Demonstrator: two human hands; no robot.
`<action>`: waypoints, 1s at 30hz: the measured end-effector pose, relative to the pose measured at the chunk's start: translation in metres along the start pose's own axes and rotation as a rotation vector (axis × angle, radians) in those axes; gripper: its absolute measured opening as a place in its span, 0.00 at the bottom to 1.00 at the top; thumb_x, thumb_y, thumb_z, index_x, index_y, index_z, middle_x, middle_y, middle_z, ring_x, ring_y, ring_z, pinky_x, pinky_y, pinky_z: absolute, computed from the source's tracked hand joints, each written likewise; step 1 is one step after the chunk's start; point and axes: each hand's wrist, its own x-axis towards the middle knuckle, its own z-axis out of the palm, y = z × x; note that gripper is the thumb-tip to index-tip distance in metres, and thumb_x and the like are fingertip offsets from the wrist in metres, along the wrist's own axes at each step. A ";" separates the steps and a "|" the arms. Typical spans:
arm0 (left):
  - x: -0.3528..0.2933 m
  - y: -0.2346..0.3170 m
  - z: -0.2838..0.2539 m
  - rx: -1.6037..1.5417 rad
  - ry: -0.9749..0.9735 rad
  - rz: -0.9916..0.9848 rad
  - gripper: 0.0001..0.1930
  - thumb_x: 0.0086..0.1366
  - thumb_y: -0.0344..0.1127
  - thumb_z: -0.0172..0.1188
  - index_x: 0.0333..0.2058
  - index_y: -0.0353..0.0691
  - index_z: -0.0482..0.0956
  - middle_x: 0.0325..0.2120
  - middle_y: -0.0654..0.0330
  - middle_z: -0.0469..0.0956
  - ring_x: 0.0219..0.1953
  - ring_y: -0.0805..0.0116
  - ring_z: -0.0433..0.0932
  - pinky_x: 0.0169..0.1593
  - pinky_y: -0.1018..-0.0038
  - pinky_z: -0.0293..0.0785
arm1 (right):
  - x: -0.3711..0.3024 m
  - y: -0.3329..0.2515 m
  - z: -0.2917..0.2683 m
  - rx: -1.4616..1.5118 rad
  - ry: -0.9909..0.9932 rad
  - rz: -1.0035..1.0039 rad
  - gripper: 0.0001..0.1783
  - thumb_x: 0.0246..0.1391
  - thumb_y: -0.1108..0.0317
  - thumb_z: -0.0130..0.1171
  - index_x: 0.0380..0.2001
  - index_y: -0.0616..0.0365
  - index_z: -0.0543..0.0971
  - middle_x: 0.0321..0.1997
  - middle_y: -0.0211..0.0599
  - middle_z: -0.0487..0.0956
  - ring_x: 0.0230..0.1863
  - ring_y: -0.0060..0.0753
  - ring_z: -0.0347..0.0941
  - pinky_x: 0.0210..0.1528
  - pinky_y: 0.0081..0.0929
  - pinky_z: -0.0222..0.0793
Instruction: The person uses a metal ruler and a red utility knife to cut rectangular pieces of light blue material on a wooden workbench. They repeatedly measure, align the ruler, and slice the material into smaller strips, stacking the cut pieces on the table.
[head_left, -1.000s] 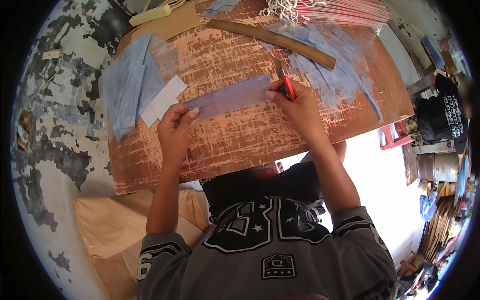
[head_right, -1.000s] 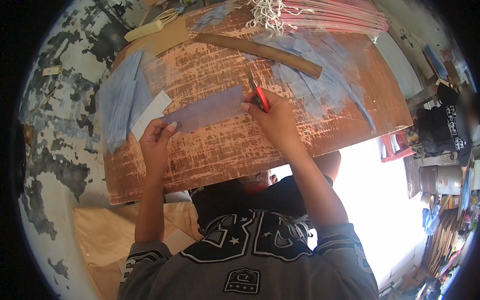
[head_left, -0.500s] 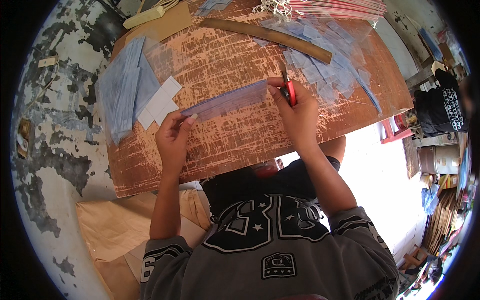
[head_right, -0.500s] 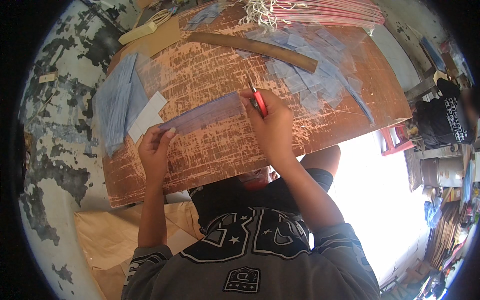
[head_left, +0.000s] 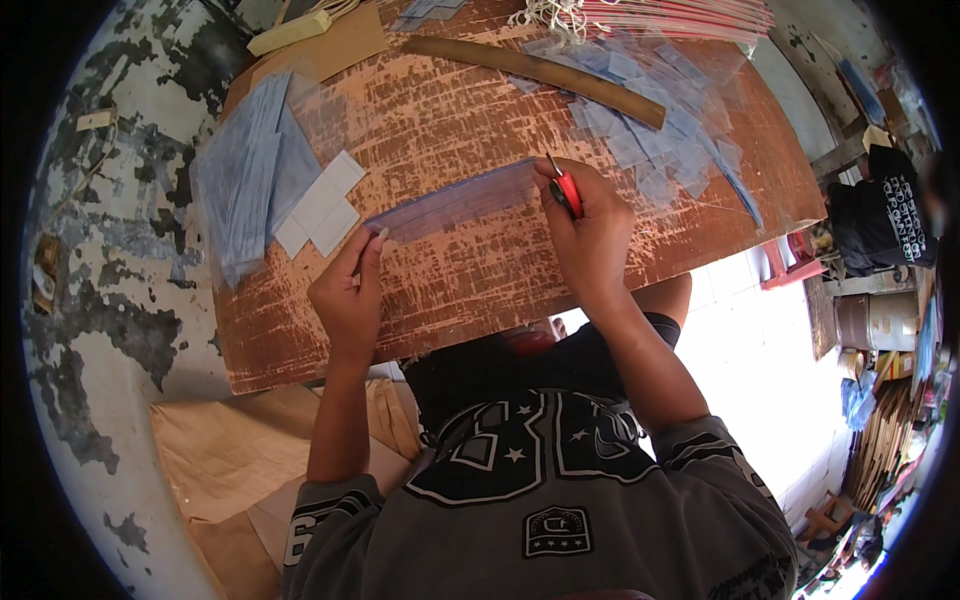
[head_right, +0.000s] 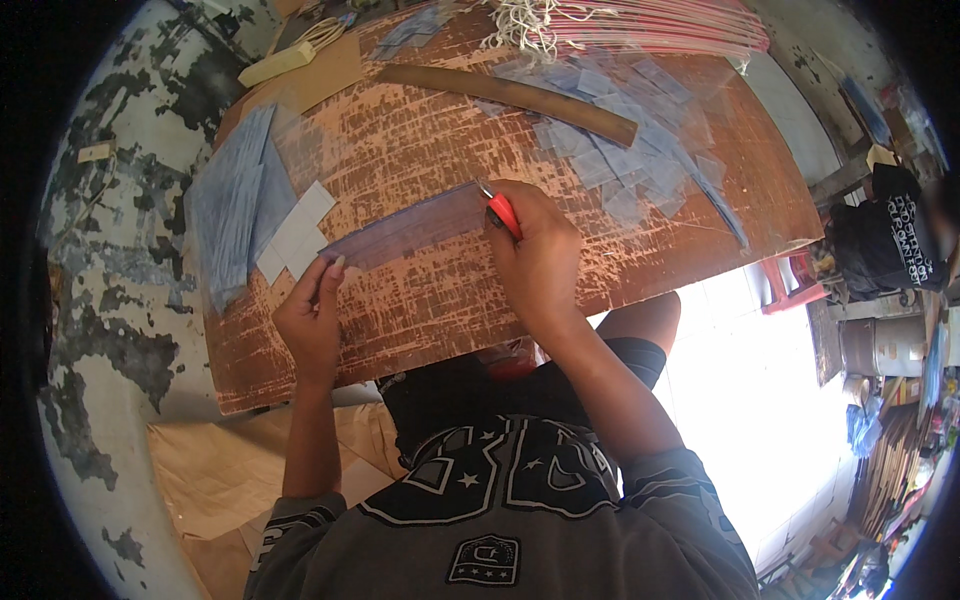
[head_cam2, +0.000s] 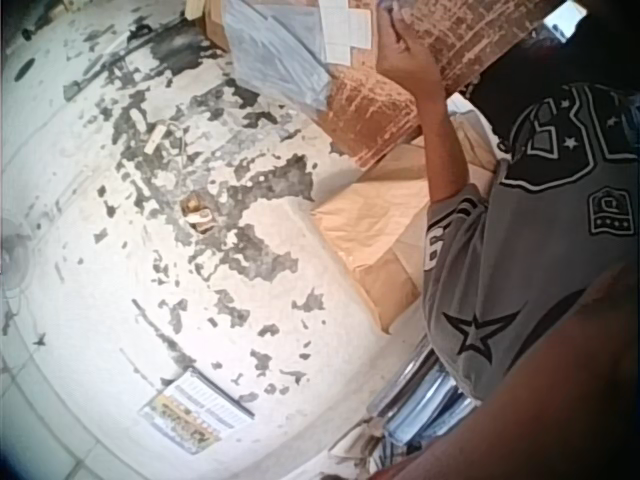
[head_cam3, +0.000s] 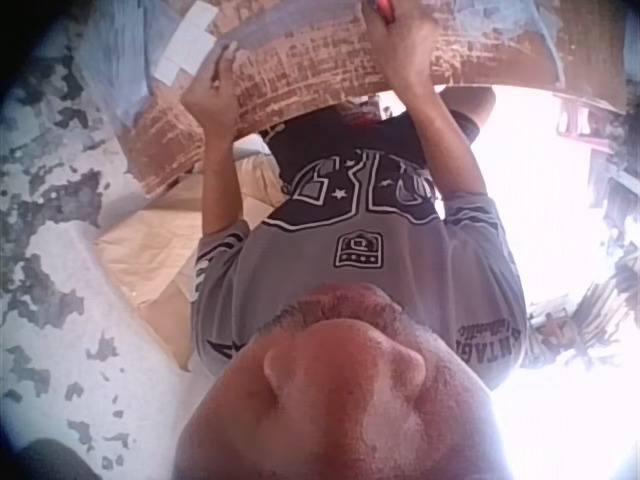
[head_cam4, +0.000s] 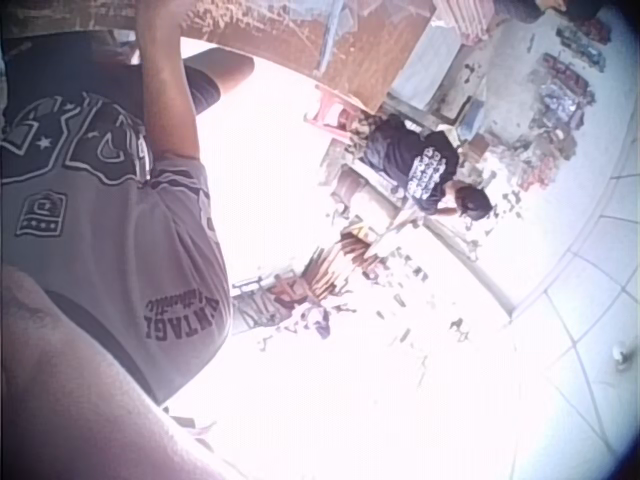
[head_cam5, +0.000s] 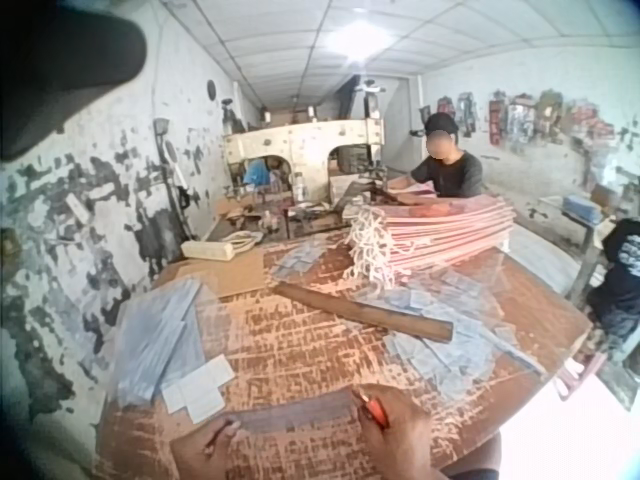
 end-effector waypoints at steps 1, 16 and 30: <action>-0.001 0.000 0.000 0.011 0.009 0.011 0.12 0.76 0.29 0.70 0.53 0.29 0.90 0.43 0.50 0.93 0.43 0.70 0.90 0.50 0.72 0.84 | 0.001 0.000 0.000 -0.035 0.013 -0.027 0.12 0.62 0.75 0.72 0.49 0.58 0.89 0.44 0.44 0.91 0.42 0.39 0.89 0.46 0.34 0.82; 0.006 -0.003 -0.003 -0.099 -0.087 -0.019 0.11 0.76 0.30 0.70 0.49 0.26 0.88 0.38 0.55 0.91 0.40 0.76 0.86 0.47 0.75 0.83 | 0.015 0.003 -0.008 0.144 -0.229 0.205 0.12 0.65 0.66 0.75 0.47 0.61 0.89 0.31 0.42 0.87 0.31 0.32 0.82 0.40 0.34 0.77; 0.050 -0.004 -0.019 -0.370 -0.532 -0.554 0.12 0.76 0.39 0.69 0.42 0.34 0.87 0.32 0.58 0.89 0.33 0.70 0.90 0.40 0.77 0.85 | 0.084 0.026 -0.004 0.062 -0.658 0.235 0.23 0.58 0.54 0.78 0.26 0.63 0.80 0.22 0.40 0.77 0.26 0.37 0.74 0.36 0.40 0.71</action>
